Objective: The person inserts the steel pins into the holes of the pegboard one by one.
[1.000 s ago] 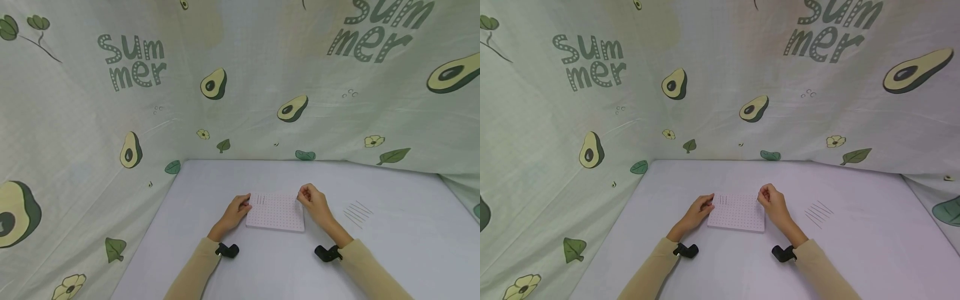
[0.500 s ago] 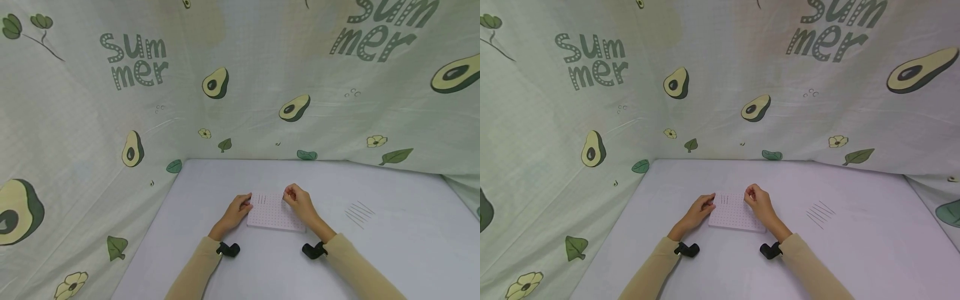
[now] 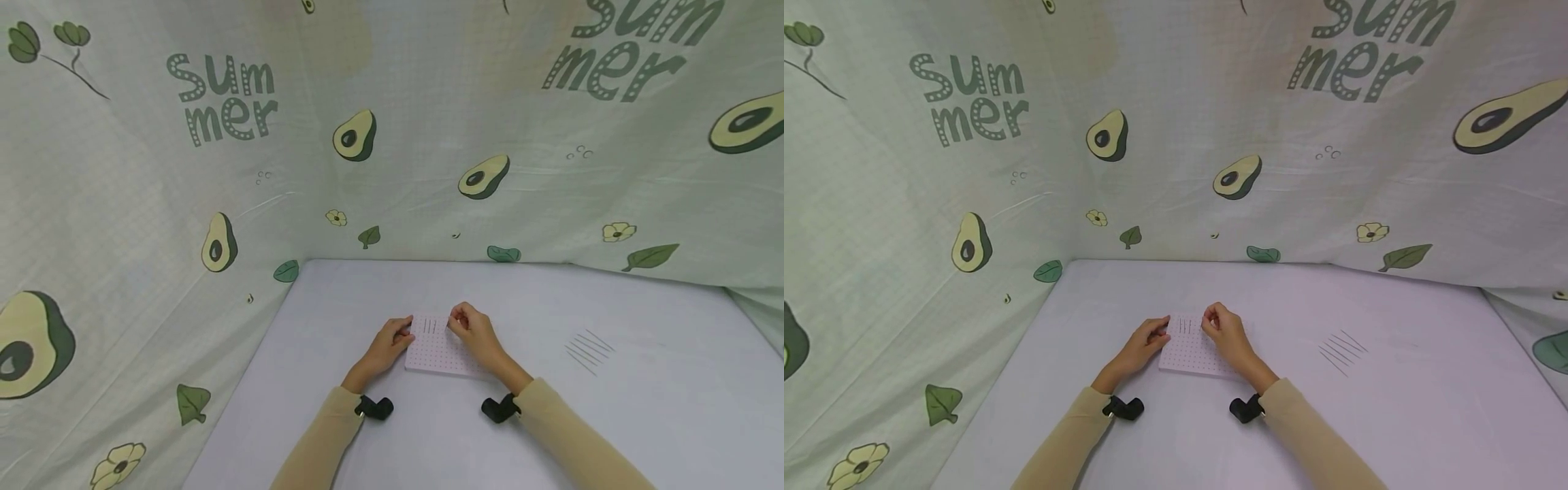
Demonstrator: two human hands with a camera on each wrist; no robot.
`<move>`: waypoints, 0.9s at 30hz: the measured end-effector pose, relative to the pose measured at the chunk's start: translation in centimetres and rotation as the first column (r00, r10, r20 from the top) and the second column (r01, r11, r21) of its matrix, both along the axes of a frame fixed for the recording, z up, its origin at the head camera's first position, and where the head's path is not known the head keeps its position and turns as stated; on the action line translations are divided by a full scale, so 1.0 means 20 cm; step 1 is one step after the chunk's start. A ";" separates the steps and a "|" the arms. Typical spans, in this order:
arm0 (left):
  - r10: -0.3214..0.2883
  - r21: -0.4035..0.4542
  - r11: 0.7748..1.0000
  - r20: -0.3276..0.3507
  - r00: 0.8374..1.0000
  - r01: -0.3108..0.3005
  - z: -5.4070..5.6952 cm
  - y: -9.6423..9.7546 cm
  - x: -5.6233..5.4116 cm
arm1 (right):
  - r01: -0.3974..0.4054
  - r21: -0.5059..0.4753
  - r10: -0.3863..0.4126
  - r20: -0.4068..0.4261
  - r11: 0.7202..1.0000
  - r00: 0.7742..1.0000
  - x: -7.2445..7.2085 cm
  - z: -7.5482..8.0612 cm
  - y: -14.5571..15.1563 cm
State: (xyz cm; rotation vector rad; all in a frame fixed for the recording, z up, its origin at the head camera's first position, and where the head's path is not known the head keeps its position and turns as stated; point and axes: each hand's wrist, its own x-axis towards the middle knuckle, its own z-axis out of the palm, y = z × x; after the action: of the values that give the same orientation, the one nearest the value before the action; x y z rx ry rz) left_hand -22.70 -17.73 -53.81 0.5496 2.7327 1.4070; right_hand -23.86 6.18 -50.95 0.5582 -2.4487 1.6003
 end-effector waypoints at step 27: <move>0.000 -0.006 1.000 -0.002 1.000 0.000 -0.01 0.00 0.00 | 0.010 0.064 -0.007 -0.042 0.998 0.999 -0.01 -0.05 -0.07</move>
State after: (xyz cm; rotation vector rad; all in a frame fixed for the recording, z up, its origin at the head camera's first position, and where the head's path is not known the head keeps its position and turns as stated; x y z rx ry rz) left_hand -22.71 -17.74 -53.93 0.5507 2.7373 1.3991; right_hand -24.08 4.83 -52.00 0.5837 -2.4761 1.4959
